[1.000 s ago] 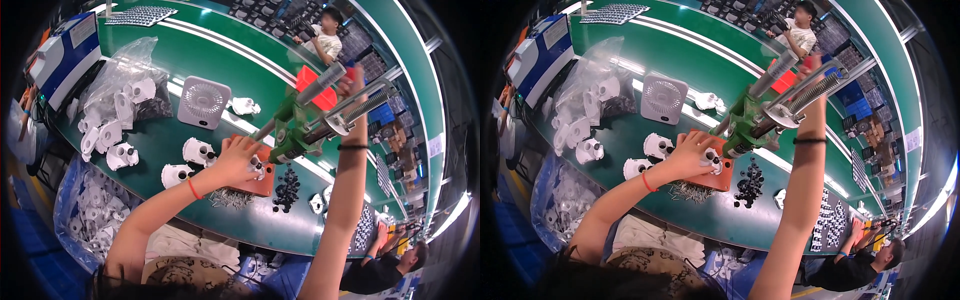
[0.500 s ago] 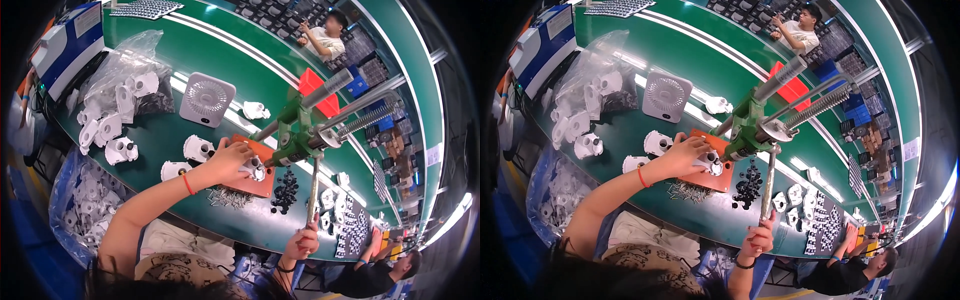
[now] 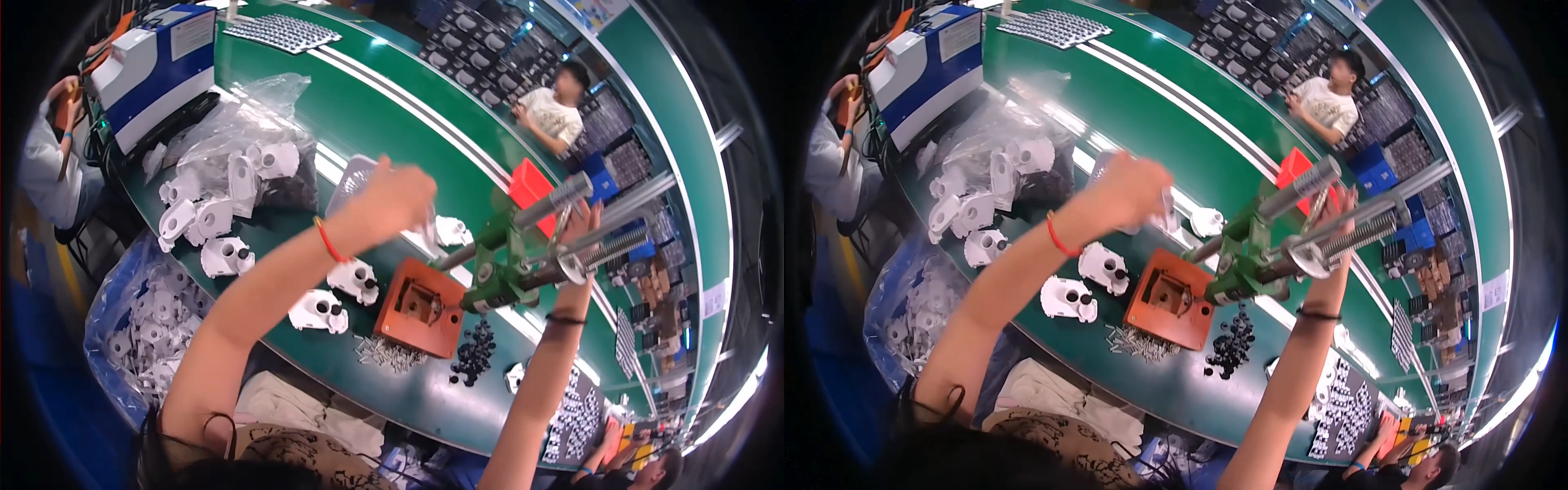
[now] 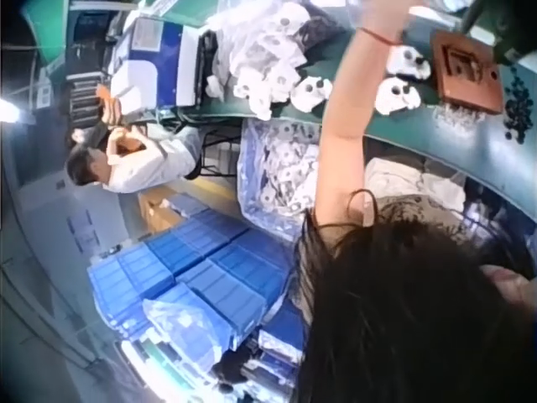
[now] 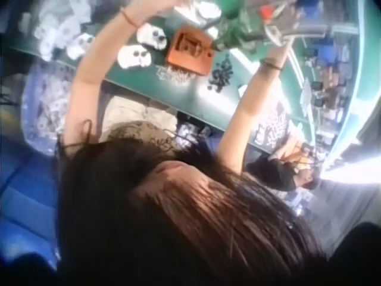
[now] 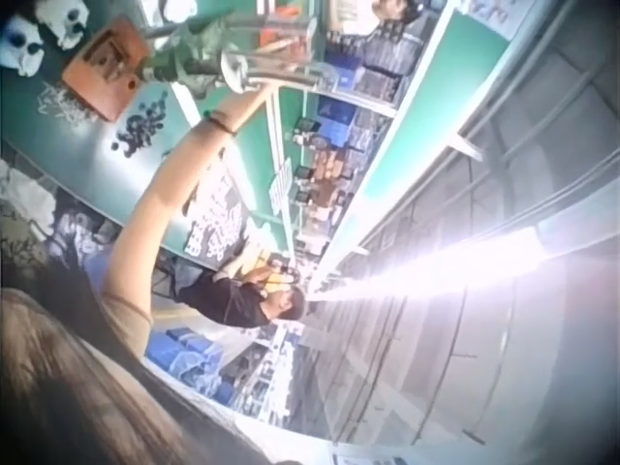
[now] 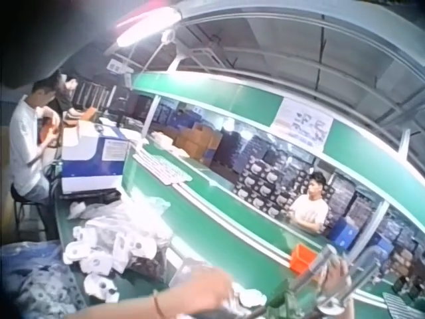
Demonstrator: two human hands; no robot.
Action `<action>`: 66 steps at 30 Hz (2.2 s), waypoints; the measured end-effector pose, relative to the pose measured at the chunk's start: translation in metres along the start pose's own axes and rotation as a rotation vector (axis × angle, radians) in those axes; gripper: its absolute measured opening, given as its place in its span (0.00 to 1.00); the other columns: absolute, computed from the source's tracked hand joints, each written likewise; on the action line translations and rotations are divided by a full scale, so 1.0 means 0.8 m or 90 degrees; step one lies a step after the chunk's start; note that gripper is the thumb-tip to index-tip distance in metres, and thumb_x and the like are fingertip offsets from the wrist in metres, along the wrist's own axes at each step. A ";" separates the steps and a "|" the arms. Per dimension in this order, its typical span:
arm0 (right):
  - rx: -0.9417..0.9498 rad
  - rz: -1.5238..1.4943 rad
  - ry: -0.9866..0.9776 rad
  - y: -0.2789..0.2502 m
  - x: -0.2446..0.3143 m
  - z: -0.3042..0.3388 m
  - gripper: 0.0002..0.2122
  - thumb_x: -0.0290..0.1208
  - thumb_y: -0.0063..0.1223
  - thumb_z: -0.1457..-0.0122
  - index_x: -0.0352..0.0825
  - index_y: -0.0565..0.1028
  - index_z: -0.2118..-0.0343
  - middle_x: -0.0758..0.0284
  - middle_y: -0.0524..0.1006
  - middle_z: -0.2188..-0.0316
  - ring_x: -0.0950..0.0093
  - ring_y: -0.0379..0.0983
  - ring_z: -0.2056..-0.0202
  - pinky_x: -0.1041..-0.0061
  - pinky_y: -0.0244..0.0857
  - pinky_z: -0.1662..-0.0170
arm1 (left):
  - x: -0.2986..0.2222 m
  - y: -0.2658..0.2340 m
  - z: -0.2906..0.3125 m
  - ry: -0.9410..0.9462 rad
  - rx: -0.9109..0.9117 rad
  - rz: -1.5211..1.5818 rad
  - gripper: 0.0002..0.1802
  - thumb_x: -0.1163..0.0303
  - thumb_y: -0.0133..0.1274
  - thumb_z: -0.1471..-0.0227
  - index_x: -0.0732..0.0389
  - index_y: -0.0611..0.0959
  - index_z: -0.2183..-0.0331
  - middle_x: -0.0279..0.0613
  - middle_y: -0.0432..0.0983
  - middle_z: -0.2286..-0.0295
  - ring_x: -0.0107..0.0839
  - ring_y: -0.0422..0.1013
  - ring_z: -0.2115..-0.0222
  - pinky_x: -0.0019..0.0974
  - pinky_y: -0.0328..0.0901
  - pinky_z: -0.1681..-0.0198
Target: The person assembles small plastic housing components by hand using a manual press machine on a production line.
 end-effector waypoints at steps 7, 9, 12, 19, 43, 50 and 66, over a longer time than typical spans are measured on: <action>-0.140 0.131 -0.041 -0.096 -0.004 0.126 0.23 0.39 0.43 0.37 0.40 0.59 0.41 0.60 0.65 0.46 0.67 0.64 0.48 0.65 0.56 0.44 | 0.249 -0.016 -0.057 -0.192 -0.267 -0.041 0.08 0.64 0.57 0.60 0.55 0.81 0.73 0.40 0.76 0.69 0.40 0.70 0.58 0.56 0.53 0.46; -0.175 0.261 0.007 -0.125 -0.011 0.175 0.23 0.38 0.44 0.38 0.40 0.59 0.41 0.61 0.67 0.50 0.68 0.66 0.52 0.67 0.58 0.48 | 0.289 0.020 -0.060 -0.222 -0.249 -0.096 0.10 0.63 0.57 0.59 0.55 0.81 0.71 0.40 0.76 0.67 0.40 0.69 0.56 0.56 0.52 0.45; -0.218 0.390 0.050 -0.191 -0.037 0.224 0.22 0.37 0.45 0.38 0.39 0.60 0.42 0.61 0.70 0.55 0.71 0.68 0.55 0.71 0.60 0.51 | 0.332 0.061 -0.048 -0.282 -0.204 -0.167 0.15 0.62 0.59 0.59 0.54 0.79 0.66 0.40 0.74 0.63 0.40 0.67 0.52 0.56 0.50 0.43; -0.285 1.287 0.207 -0.295 -0.058 0.331 0.29 0.49 0.51 0.44 0.44 0.61 0.42 0.48 0.58 0.44 0.49 0.53 0.43 0.47 0.51 0.46 | 0.291 0.005 0.004 -0.185 -0.185 -0.219 0.24 0.57 0.62 0.63 0.55 0.77 0.62 0.48 0.71 0.63 0.47 0.67 0.58 0.49 0.59 0.54; -0.061 1.127 0.140 -0.244 -0.096 0.376 0.28 0.38 0.63 0.55 0.34 0.66 0.52 0.52 0.74 0.65 0.54 0.71 0.62 0.61 0.66 0.60 | 0.129 -0.035 0.174 -0.119 -0.210 0.669 0.21 0.58 0.44 0.42 0.68 0.75 0.59 0.45 0.71 0.59 0.36 0.70 0.59 0.36 0.63 0.53; -0.077 0.832 0.003 -0.144 -0.026 0.362 0.41 0.32 0.67 0.62 0.30 0.58 0.44 0.57 0.71 0.59 0.62 0.70 0.58 0.68 0.65 0.54 | -0.095 0.097 0.211 -0.218 0.326 1.346 0.30 0.49 0.39 0.43 0.71 0.79 0.68 0.55 0.77 0.72 0.48 0.76 0.71 0.42 0.74 0.70; 0.775 0.630 -0.119 0.145 0.002 0.406 0.25 0.19 0.53 0.56 0.31 0.67 0.49 0.61 0.66 0.53 0.62 0.62 0.48 0.67 0.59 0.45 | -0.199 0.222 0.270 -0.208 0.910 1.118 0.19 0.63 0.44 0.41 0.67 0.73 0.54 0.46 0.75 0.60 0.36 0.75 0.62 0.36 0.73 0.62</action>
Point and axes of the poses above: each hand's wrist, its own z-axis away from the middle knuckle, its own y-axis out of the palm, x = y × z, the point moved 7 cm from there along -z, towards the middle knuckle
